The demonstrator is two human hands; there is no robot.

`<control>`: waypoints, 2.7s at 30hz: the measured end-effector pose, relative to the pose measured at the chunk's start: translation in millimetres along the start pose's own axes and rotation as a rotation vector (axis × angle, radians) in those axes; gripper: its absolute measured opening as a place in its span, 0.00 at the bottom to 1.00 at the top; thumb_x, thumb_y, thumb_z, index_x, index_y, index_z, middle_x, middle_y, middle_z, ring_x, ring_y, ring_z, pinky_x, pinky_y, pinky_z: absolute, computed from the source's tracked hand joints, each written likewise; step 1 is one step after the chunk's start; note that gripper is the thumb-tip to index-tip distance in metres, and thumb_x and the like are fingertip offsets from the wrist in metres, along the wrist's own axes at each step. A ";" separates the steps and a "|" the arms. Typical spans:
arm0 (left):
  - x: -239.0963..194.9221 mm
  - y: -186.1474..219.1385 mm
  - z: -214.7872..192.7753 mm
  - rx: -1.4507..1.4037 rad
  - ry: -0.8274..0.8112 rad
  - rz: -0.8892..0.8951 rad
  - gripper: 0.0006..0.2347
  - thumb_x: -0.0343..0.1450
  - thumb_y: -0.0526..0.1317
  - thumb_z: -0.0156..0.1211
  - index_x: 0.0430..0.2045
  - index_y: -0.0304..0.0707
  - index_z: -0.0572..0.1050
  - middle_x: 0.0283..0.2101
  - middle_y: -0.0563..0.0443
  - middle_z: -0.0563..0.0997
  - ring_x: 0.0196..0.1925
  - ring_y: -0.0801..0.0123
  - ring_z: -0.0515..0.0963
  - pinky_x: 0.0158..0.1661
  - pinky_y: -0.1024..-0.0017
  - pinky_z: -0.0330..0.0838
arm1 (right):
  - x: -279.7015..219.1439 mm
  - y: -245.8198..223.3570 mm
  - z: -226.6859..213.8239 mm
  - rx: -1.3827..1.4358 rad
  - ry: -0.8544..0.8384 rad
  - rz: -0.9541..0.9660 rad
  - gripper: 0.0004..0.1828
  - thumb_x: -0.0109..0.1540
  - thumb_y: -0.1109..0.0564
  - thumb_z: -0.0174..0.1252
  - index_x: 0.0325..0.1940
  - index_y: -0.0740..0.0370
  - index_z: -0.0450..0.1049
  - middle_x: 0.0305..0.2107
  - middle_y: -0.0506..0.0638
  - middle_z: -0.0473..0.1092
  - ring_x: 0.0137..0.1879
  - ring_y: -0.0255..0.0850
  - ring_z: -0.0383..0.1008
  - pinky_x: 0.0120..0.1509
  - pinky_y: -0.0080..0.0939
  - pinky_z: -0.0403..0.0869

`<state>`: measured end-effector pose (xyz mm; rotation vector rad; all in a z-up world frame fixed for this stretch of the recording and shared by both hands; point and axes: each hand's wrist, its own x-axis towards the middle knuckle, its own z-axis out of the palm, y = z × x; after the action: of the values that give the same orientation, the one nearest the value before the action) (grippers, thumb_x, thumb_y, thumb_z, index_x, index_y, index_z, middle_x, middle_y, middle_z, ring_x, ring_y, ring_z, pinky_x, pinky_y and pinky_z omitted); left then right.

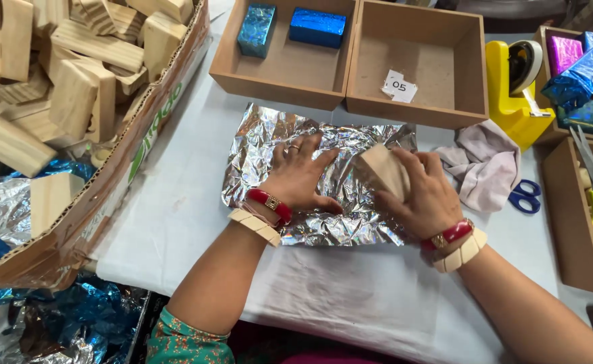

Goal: The person wraps a small wooden block in shiny blue foil, folding the edges and securing them with clear tape. They then use scissors to trim the excess foil and place the wrapped block into a cardboard box.

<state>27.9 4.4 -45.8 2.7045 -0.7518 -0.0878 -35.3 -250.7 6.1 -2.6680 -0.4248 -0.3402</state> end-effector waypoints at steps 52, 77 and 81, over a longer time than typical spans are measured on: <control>-10.3 -63.5 -33.1 0.024 -0.088 -0.209 0.54 0.47 0.75 0.69 0.71 0.71 0.52 0.79 0.48 0.39 0.79 0.49 0.31 0.69 0.35 0.30 | 50.2 157.3 66.8 1.096 0.073 0.337 0.30 0.59 0.72 0.62 0.66 0.61 0.68 0.39 0.44 0.69 0.39 0.31 0.73 0.44 0.29 0.76; 11.9 6.1 24.0 0.046 -0.044 0.118 0.42 0.69 0.73 0.38 0.75 0.50 0.43 0.79 0.50 0.43 0.80 0.62 0.41 0.70 0.38 0.33 | 13.4 15.7 9.2 0.188 0.312 -0.302 0.15 0.61 0.60 0.65 0.53 0.60 0.78 0.47 0.57 0.72 0.58 0.53 0.70 0.64 0.49 0.69; 2.9 18.1 0.2 0.147 -0.091 0.098 0.45 0.65 0.75 0.45 0.73 0.53 0.45 0.78 0.49 0.42 0.79 0.58 0.39 0.69 0.36 0.30 | 7.4 -17.2 0.0 0.354 0.089 -0.429 0.24 0.60 0.54 0.64 0.59 0.59 0.73 0.54 0.60 0.70 0.61 0.55 0.70 0.66 0.51 0.68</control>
<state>21.4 -11.8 -39.9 2.8119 -0.9508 -0.1381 -34.4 -234.0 14.5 -2.1961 -0.9376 -0.4580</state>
